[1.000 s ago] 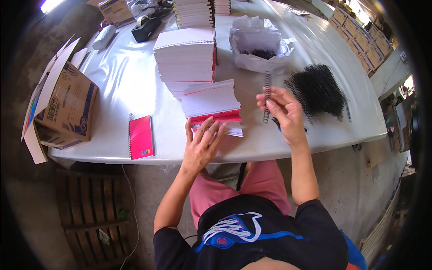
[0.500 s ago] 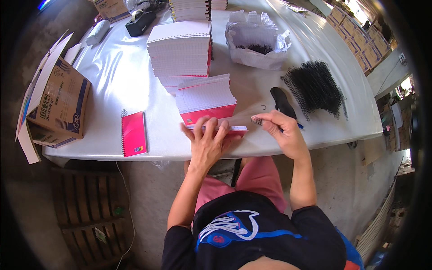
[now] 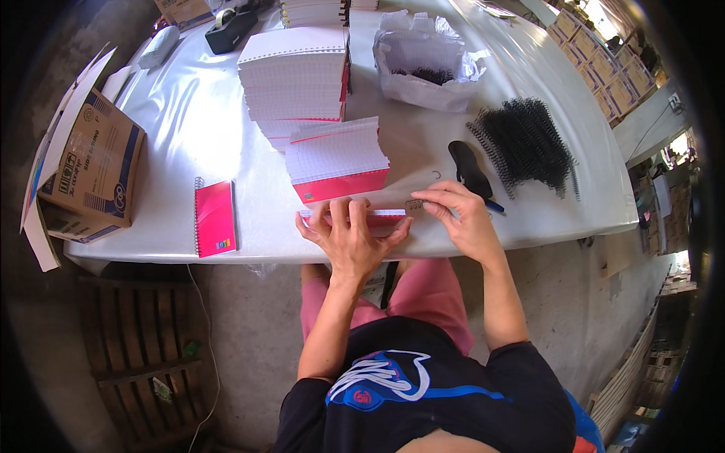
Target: The person assembles notebooks by manually threading plastic spiral coils through pre-punched holes in paper stacks and covers, then trims the excess coil using a pair of pliers.
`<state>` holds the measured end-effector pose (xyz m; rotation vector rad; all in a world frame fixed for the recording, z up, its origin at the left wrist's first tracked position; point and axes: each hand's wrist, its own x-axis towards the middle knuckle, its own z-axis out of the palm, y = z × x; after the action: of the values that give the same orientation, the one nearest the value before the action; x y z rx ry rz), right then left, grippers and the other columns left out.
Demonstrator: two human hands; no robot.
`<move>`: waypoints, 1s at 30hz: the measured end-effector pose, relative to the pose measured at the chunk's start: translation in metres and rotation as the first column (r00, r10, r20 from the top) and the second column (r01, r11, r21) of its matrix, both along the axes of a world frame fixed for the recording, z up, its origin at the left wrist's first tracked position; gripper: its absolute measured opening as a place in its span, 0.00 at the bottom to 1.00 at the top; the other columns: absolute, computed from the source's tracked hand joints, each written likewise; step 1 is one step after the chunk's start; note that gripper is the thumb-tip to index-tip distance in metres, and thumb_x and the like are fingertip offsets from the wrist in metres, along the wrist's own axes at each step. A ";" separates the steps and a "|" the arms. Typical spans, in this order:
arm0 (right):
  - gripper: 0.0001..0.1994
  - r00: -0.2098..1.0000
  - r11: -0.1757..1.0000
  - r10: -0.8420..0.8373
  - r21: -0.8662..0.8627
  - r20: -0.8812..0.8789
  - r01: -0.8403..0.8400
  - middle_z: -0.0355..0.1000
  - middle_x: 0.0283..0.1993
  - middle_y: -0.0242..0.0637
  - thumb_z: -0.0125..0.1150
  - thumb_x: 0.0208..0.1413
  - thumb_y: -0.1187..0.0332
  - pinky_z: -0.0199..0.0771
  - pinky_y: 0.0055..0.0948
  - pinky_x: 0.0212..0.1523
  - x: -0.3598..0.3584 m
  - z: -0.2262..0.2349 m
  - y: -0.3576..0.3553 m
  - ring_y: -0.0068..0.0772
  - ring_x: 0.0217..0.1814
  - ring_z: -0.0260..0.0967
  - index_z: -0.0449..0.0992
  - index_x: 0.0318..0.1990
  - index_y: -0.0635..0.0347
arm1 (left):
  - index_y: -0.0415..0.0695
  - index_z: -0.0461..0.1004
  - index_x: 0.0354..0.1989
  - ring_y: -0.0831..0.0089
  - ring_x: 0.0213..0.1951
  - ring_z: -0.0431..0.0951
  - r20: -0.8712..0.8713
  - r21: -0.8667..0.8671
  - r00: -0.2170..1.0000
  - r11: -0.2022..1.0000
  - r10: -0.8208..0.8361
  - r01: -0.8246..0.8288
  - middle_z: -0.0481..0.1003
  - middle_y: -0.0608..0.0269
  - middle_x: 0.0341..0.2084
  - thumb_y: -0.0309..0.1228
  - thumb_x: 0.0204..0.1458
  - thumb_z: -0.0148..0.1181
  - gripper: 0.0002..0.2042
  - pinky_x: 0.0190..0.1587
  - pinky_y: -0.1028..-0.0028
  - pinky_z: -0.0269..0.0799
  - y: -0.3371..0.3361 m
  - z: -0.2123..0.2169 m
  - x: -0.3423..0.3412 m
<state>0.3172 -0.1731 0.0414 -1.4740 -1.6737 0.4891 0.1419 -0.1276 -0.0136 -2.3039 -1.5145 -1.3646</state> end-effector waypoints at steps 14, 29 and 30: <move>0.13 0.962 0.873 0.197 -0.414 -0.188 -0.260 0.71 0.31 0.35 0.54 0.56 0.78 0.67 0.26 0.32 0.011 0.011 0.004 0.27 0.30 0.68 0.77 0.47 0.58 | 0.52 0.70 0.31 0.62 0.44 0.65 -0.093 -0.037 0.996 0.999 -0.002 -0.001 0.66 0.69 0.33 0.55 0.26 0.72 0.27 0.47 0.55 0.53 0.005 0.006 -0.001; 0.16 0.981 0.970 0.190 -0.148 -0.040 -0.194 0.70 0.36 0.36 0.60 0.54 0.76 0.70 0.26 0.34 -0.003 0.014 -0.010 0.29 0.33 0.71 0.74 0.51 0.57 | 0.51 0.71 0.40 0.58 0.46 0.62 -0.020 0.015 0.997 0.997 -0.073 0.073 0.67 0.63 0.35 0.60 0.30 0.69 0.32 0.50 0.58 0.55 0.003 -0.002 -0.013; 0.16 0.976 0.966 0.218 -0.139 -0.027 -0.220 0.71 0.36 0.36 0.60 0.53 0.77 0.70 0.26 0.35 -0.002 0.013 -0.010 0.29 0.34 0.71 0.75 0.50 0.58 | 0.50 0.71 0.39 0.58 0.46 0.63 -0.027 0.030 0.997 0.997 -0.076 0.077 0.67 0.63 0.35 0.60 0.30 0.68 0.32 0.50 0.58 0.55 0.003 0.000 -0.013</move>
<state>0.3152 -0.1831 0.0549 -1.3878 -1.8347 0.7486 0.1286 -0.1246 -0.0139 -2.3736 -1.4016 -1.3606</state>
